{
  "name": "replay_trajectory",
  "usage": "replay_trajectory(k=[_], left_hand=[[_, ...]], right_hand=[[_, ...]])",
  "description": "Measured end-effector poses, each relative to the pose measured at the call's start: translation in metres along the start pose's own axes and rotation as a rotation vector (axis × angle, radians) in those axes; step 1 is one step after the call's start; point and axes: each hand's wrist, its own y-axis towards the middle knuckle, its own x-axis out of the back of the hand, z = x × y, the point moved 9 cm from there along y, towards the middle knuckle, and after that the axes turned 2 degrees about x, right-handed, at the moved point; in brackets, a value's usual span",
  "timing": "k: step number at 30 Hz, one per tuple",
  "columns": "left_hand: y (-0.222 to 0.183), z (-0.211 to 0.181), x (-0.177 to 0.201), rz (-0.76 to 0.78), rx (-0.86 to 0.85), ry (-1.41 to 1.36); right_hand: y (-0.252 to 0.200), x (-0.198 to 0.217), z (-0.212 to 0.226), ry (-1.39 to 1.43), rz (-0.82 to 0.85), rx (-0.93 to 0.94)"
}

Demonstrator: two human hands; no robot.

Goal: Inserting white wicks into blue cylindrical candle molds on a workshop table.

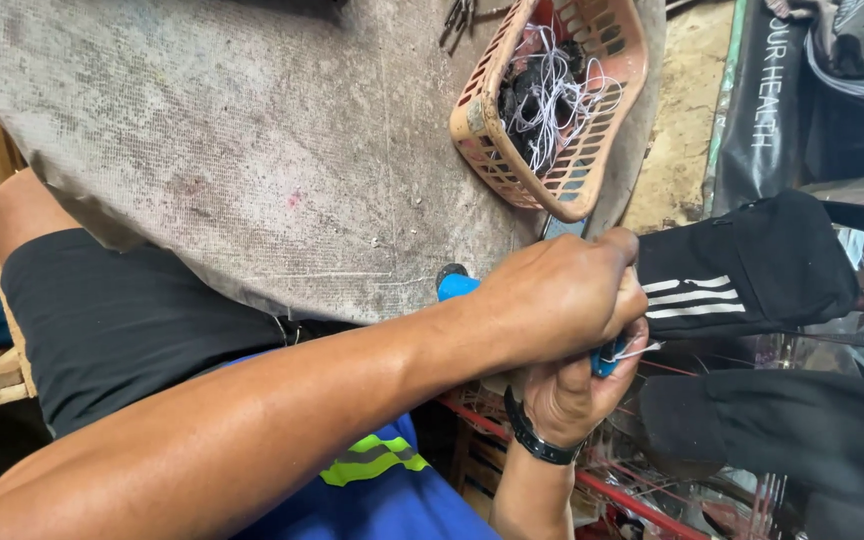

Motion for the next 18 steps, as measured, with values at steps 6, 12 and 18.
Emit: replay_trajectory(k=[6,12,18], left_hand=[[0.004,0.001,0.001,-0.008,-0.02,-0.059],[0.004,0.002,0.003,-0.008,-0.013,-0.072],[0.007,0.005,0.004,-0.053,-0.023,-0.105]], right_hand=[[-0.001,0.013,-0.004,-0.015,0.001,-0.013],[-0.004,0.024,-0.009,-0.016,0.006,-0.024],[-0.004,0.034,-0.015,-0.02,0.019,-0.036]])
